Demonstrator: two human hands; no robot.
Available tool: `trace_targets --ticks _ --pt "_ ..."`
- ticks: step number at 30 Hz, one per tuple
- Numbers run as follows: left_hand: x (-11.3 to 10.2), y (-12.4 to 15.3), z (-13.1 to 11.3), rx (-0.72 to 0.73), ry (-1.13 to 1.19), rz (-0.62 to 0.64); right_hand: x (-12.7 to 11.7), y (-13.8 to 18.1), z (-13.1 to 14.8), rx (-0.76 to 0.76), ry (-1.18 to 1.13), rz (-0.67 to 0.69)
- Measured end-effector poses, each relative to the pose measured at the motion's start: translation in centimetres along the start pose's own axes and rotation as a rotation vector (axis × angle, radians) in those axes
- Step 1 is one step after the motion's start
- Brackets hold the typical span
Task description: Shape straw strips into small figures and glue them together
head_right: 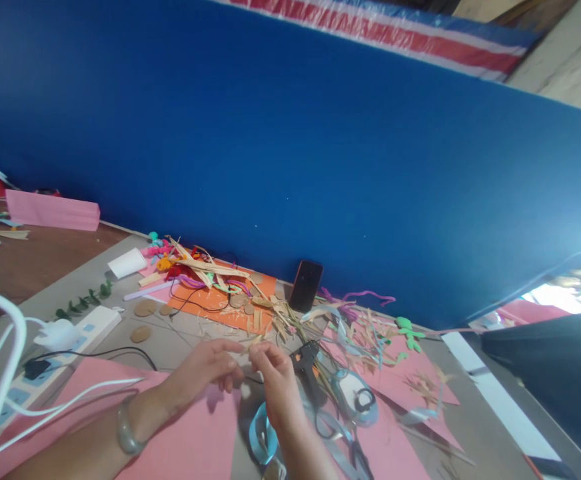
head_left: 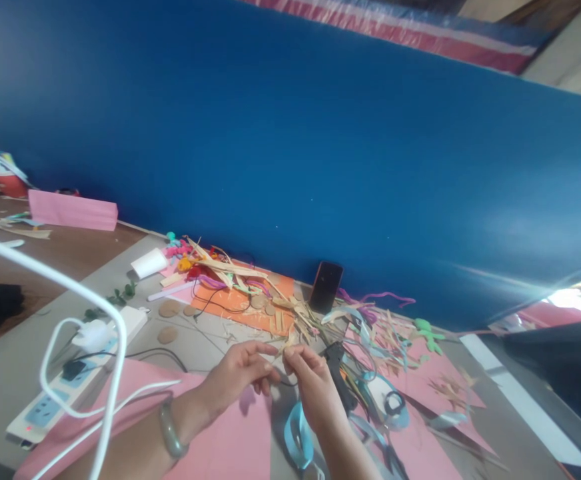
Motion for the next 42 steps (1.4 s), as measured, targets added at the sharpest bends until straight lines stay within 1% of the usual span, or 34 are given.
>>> trace_targets --ticks 4,16,34,42 --pt "-0.04 0.01 0.23 -0.003 0.022 -0.025 0.23 0.22 0.1 0.02 0.024 -0.018" --pt "0.07 0.01 0.26 -0.013 0.033 -0.026 0.43 0.21 0.07 0.029 0.02 -0.017" --pt "-0.09 -0.02 0.51 -0.007 -0.027 -0.031 0.58 0.45 0.34 0.026 0.025 0.001" --pt "0.03 -0.09 0.39 -0.006 0.007 -0.026 0.58 0.49 0.34 0.026 0.032 -0.004"
Point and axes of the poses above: each hand's wrist, its own y-axis away from the middle knuckle, its own x-axis out of the palm, z = x × y, the point moved 1 cm from there along -y, towards the middle knuckle, and after that the axes turned 10 degrees about x, right-handed, at the moved point
